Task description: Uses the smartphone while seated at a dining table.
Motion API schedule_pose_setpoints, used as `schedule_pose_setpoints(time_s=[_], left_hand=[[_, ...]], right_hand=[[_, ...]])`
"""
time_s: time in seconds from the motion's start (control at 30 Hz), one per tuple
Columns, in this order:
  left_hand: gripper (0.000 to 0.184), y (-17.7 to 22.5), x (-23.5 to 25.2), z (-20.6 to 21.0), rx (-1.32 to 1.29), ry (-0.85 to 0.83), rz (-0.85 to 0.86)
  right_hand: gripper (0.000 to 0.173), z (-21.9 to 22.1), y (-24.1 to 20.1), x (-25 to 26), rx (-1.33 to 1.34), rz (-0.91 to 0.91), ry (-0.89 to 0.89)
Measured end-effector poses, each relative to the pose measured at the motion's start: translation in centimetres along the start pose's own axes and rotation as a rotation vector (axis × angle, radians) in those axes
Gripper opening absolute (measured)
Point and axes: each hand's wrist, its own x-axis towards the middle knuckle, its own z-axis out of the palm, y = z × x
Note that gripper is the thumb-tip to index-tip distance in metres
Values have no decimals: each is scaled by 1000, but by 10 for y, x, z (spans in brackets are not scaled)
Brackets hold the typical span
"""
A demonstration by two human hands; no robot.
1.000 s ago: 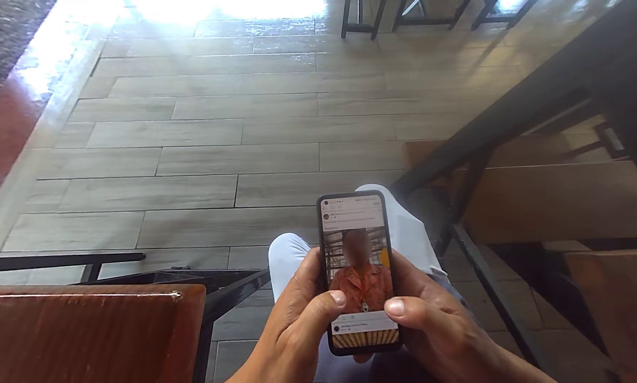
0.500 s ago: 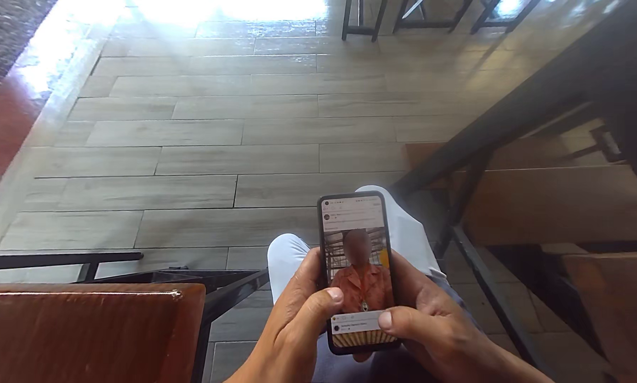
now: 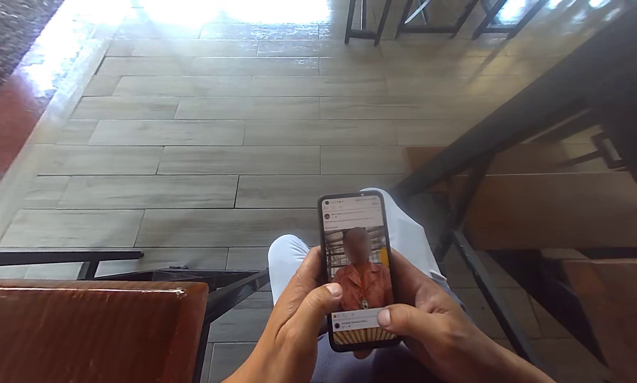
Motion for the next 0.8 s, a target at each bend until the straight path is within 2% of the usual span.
schedule_pose_setpoints(time_s=[0.8], left_hand=[[43, 1, -1, 0, 7, 10, -12]], right_hand=[[60, -1, 3, 0, -9, -25, -3]])
